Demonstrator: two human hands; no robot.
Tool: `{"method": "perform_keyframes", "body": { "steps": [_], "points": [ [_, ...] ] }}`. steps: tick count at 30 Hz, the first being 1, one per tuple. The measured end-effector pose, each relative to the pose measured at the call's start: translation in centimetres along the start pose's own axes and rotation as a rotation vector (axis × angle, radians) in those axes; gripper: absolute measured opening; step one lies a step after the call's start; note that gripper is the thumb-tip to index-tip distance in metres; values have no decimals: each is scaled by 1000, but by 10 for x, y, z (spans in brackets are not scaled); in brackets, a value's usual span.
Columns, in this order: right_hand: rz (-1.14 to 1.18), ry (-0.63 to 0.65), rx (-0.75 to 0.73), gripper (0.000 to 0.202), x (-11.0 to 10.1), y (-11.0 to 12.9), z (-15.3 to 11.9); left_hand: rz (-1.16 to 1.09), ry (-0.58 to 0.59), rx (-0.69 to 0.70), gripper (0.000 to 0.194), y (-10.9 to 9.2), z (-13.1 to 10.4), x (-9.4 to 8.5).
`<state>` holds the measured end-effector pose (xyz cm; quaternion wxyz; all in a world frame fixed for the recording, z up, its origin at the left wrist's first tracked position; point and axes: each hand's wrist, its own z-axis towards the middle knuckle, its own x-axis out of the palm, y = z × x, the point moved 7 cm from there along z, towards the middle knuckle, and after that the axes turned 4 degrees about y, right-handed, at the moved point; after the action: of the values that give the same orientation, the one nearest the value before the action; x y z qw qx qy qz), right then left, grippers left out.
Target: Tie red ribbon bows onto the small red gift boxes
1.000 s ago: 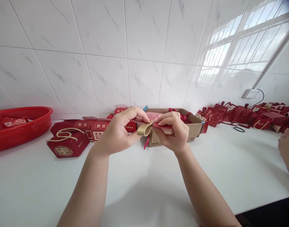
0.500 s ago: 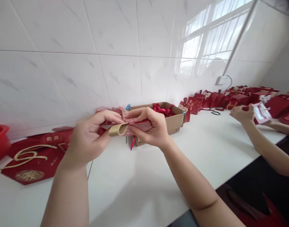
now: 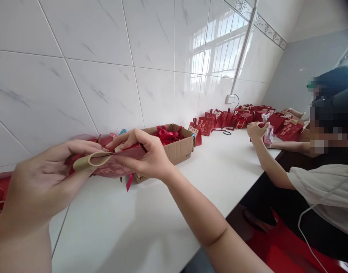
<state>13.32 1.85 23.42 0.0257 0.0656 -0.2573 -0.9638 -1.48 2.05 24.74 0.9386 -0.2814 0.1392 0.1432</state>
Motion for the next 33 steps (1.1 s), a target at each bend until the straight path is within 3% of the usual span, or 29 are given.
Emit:
{"method": "perform_keyframes", "body": {
  "steps": [6,10,13,17,25,28,33],
  "points": [
    [-62,-48,2,11,-6,-5,1,-9,-17,-89,4,-4,2,5],
    [21,-57,36,10,-6,-5,0,-52,-8,-139,9,-2,0,7],
    [79,-63,82,19,-6,-4,0,-44,34,-83,15,-2,-1,9],
    [59,-62,34,22,-7,-3,1,-19,106,46,15,-1,-1,11],
    [-4,-100,-21,28,-9,-4,-2,111,50,190,14,-11,0,9],
    [17,-142,-16,36,-10,-2,-4,164,9,189,13,-16,-1,9],
    [9,-146,7,41,-4,1,-6,-4,1,111,8,-10,1,4]
  ]
}}
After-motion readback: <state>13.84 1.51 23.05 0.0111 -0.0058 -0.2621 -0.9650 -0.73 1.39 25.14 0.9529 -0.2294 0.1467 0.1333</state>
